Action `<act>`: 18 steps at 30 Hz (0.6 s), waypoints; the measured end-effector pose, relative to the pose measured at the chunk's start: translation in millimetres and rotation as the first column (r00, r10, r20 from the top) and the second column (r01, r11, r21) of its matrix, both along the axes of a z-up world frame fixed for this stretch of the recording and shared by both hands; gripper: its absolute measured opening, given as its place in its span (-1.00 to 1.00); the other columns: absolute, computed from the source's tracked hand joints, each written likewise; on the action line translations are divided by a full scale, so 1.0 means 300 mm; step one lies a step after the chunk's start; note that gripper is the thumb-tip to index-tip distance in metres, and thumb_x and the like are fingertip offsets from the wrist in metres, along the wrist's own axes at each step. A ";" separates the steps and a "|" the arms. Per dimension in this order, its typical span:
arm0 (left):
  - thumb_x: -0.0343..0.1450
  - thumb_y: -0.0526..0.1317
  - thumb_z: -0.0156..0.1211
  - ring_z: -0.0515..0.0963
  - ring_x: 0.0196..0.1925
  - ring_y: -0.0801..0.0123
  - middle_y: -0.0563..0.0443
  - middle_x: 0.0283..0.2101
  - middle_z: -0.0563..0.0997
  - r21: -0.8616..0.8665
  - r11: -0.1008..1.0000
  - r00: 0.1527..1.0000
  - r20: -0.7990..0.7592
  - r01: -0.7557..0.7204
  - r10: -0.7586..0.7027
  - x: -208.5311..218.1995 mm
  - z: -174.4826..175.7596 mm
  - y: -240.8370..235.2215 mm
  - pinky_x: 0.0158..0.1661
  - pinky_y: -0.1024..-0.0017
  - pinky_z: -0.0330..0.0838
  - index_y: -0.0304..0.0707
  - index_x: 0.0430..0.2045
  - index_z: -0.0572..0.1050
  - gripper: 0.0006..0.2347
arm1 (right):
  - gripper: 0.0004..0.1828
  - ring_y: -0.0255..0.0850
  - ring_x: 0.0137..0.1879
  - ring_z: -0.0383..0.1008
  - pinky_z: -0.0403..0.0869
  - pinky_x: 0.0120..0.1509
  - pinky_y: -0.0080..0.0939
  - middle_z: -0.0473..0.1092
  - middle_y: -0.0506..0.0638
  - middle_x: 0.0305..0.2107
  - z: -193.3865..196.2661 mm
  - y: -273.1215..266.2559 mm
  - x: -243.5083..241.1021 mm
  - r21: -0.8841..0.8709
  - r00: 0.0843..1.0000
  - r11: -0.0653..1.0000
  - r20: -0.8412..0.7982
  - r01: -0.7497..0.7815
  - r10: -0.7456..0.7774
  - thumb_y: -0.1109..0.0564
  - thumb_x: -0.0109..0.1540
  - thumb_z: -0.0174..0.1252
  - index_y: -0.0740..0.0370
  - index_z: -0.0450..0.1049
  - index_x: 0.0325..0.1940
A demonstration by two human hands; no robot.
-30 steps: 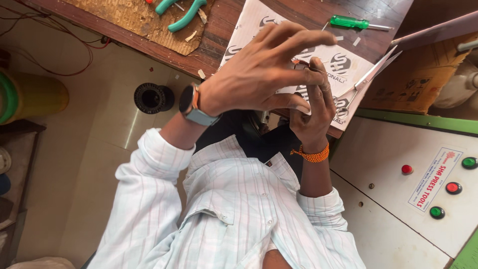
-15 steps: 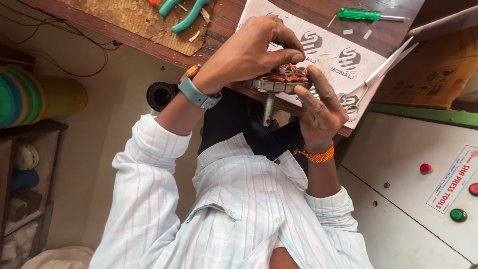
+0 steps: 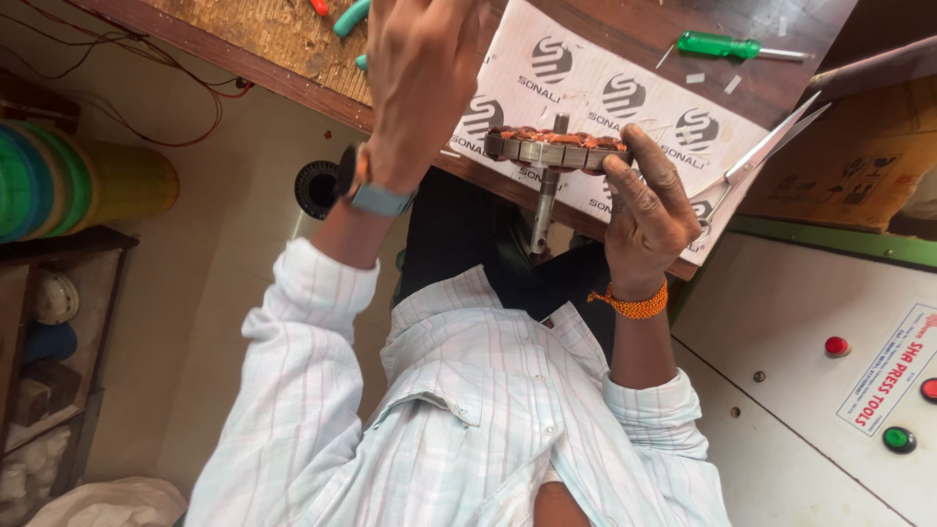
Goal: The person works on a cylindrical electrical component, likely a motor stator, using a green screwdriver to adjust or secure parts. They also use scissors to cut small white pieces of material and place them into the component's slots.
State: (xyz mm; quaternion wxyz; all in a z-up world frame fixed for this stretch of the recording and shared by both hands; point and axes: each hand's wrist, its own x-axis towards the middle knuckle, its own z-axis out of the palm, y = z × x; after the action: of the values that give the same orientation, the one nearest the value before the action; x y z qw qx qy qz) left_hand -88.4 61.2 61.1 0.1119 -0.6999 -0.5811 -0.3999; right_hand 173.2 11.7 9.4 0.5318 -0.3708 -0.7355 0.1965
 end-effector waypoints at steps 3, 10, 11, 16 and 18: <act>0.52 -0.29 0.32 0.51 -0.09 0.13 -0.01 -0.17 0.56 0.013 0.948 0.936 0.152 0.319 -0.317 0.029 0.070 -0.147 -0.11 0.23 0.46 -0.22 -0.10 0.60 -0.89 | -0.69 0.05 0.28 0.55 0.63 0.33 -0.09 0.46 0.21 0.17 0.004 0.002 0.004 0.006 1.000 1.000 0.011 0.004 -0.004 0.44 0.31 0.30 0.20 0.58 0.08; 0.47 -0.24 0.33 0.57 0.14 0.18 -0.01 0.13 0.54 -0.124 0.809 0.818 0.043 0.574 -0.574 0.157 0.083 -0.169 0.09 0.28 0.51 -0.18 0.24 0.39 -0.58 | -0.75 0.09 0.24 0.57 0.58 0.32 -0.06 0.47 0.27 0.14 0.027 0.008 0.003 0.009 0.997 1.000 0.076 0.015 -0.016 0.44 0.32 0.19 0.30 0.57 0.06; 0.52 -0.25 0.32 0.59 0.11 0.25 0.04 0.12 0.56 -0.130 0.807 0.817 0.084 0.576 -0.570 0.161 0.087 -0.167 0.05 0.35 0.51 -0.10 0.27 0.39 -0.60 | -0.73 0.09 0.25 0.57 0.57 0.32 -0.07 0.47 0.26 0.14 0.044 0.007 0.003 0.004 0.997 1.000 0.079 0.007 -0.007 0.43 0.30 0.17 0.29 0.58 0.06; 0.38 -0.17 0.40 0.64 -0.12 0.20 0.05 -0.16 0.62 -0.215 0.817 0.828 0.324 0.536 -0.458 0.173 0.037 -0.150 -0.06 0.30 0.52 0.01 0.27 0.40 -0.48 | -0.67 0.04 0.25 0.53 0.53 0.29 -0.07 0.47 0.15 0.14 0.062 0.088 0.086 0.017 0.984 1.000 0.175 -0.012 0.009 0.16 0.25 0.29 0.29 0.56 0.09; 0.34 -0.17 0.43 0.65 -0.13 0.19 0.02 -0.16 0.63 -0.215 0.815 0.817 0.372 0.538 -0.441 0.174 0.005 -0.135 -0.06 0.30 0.53 0.02 0.30 0.36 -0.42 | -0.65 0.02 0.24 0.52 0.50 0.34 -0.03 0.49 0.08 0.13 0.068 0.162 0.156 0.008 0.954 0.998 0.294 0.058 -0.058 0.05 0.28 0.29 0.22 0.58 0.11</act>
State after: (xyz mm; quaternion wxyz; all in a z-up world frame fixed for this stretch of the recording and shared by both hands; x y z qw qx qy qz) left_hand -36.2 20.6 62.6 -0.1985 -0.7652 -0.4439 -0.4219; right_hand 220.0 60.2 29.9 0.4221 -0.4173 -0.7952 0.1238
